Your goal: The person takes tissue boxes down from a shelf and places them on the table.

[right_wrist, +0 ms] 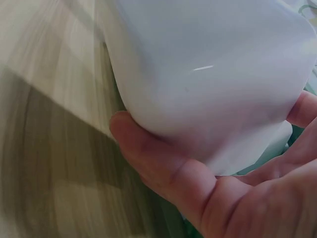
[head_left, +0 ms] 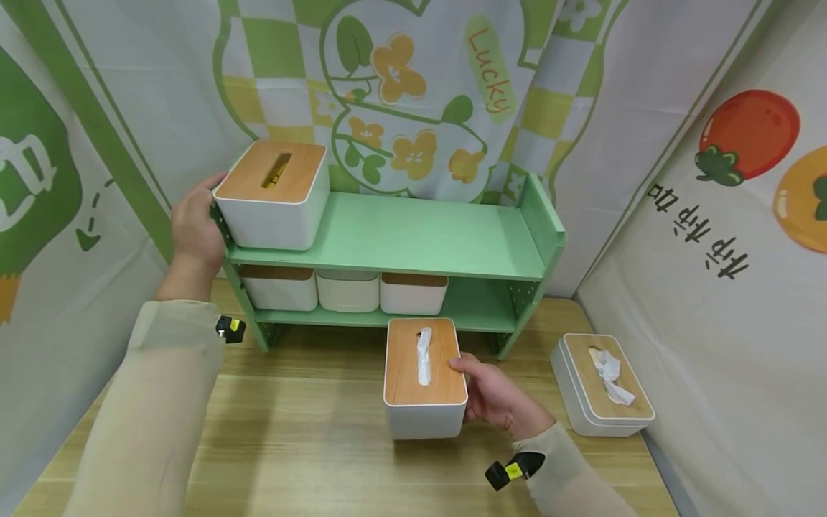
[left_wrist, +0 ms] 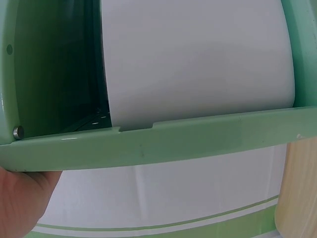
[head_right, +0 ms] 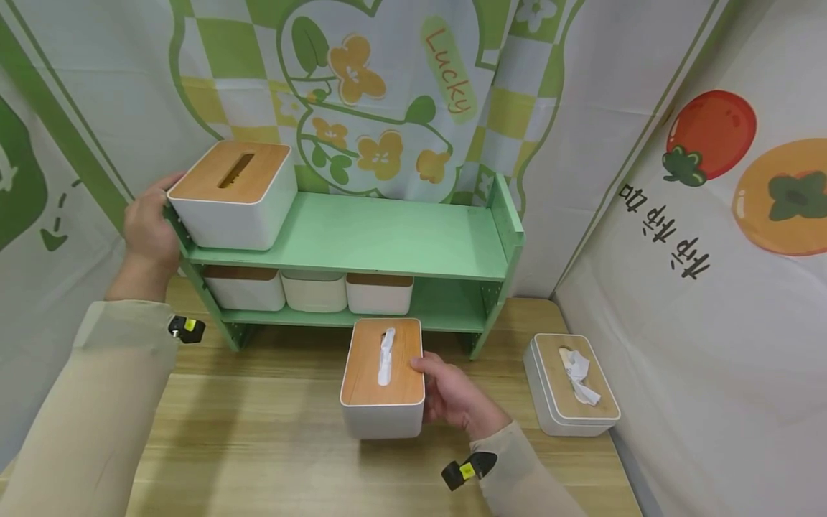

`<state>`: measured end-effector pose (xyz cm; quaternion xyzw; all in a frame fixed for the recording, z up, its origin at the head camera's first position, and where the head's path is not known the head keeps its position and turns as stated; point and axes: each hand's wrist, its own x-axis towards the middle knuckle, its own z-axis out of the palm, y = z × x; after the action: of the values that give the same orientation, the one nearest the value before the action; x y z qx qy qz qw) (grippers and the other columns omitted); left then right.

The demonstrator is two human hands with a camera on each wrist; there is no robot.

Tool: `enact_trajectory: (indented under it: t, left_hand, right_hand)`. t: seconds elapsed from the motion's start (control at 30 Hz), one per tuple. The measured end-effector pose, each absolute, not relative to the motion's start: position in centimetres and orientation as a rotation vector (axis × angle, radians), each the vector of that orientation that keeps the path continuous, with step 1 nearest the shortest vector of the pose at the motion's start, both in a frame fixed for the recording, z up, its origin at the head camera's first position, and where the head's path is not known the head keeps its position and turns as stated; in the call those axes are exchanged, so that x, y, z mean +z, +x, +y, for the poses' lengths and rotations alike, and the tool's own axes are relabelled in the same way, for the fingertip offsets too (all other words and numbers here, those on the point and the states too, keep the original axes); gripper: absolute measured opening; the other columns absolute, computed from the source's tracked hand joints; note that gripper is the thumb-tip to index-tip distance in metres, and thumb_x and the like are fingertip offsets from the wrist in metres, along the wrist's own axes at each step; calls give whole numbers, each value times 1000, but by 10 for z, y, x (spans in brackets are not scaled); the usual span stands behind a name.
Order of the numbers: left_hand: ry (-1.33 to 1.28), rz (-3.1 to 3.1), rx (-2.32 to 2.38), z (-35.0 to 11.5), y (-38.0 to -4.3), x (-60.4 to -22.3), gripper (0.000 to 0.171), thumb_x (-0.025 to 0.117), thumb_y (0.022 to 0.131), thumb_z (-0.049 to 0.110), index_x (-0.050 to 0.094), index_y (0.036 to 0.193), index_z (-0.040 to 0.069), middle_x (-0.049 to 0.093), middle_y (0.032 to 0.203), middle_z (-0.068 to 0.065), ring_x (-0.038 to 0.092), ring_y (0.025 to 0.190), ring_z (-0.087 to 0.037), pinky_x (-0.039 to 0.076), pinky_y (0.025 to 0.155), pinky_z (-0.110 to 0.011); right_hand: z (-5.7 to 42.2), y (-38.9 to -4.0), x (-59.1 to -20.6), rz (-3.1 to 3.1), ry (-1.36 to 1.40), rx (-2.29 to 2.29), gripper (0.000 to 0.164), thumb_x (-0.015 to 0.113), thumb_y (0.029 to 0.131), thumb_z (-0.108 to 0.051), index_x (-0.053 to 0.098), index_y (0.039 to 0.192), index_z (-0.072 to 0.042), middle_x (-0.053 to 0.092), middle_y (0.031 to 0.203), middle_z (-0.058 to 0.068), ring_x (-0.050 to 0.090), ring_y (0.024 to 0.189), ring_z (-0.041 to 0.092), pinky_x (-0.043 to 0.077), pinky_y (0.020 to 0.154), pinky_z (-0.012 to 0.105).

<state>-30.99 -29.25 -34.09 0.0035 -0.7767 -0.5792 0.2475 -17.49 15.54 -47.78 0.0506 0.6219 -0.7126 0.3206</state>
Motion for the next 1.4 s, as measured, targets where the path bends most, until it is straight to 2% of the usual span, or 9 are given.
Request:
enact_trajectory:
  t: [0.13, 0.33, 0.8, 1.0, 1.17, 1.4]
  left_hand:
    - [9, -2114, -1587, -292, -310, -341, 56, 19, 104, 29, 55, 146, 21, 49, 148, 6, 39, 130, -3, 26, 110, -24]
    - [15, -2121, -1583, -292, -309, -341, 56, 18, 104, 31, 54, 146, 21, 48, 148, 7, 39, 130, -2, 25, 110, -24]
    - [8, -2138, -1570, -293, -309, -341, 56, 17, 104, 31, 54, 146, 23, 48, 149, 9, 37, 131, -2, 23, 112, -26]
    - [14, -2154, -1563, -293, -310, -341, 56, 17, 104, 32, 52, 147, 23, 46, 150, 9, 36, 133, -3, 22, 113, -26]
    - [15, -2150, -1552, -294, -310, -341, 57, 17, 104, 32, 53, 147, 22, 46, 150, 8, 36, 134, -3, 22, 112, -25]
    - [16, -2142, -1571, -293, -310, -340, 56, 17, 104, 31, 53, 147, 24, 46, 150, 9, 36, 133, -3, 22, 113, -26]
  right_hand:
    - [155, -173, -484, 1680, 155, -1831, 81, 54, 96, -47, 12, 159, -17, 63, 121, 27, 70, 90, 36, 58, 71, 43]
    - [155, -170, -493, 1758, 157, -1788, 86, 58, 95, -49, 12, 159, -15, 64, 115, 26, 69, 89, 39, 57, 73, 50]
    - [151, -174, -507, 1800, 215, -1774, 88, 61, 93, -45, 10, 159, -17, 59, 111, 29, 68, 79, 35, 57, 65, 48]
    - [151, -176, -512, 1791, 199, -1773, 89, 63, 93, -37, 6, 159, -18, 63, 106, 26, 69, 76, 33, 57, 65, 45]
    - [151, -177, -512, 1792, 197, -1775, 90, 65, 92, -31, 7, 159, -15, 67, 103, 24, 70, 77, 32, 57, 67, 47]
    - [151, -177, -513, 1783, 248, -1769, 86, 62, 91, -26, 11, 158, -11, 61, 103, 26, 68, 76, 32, 57, 67, 49]
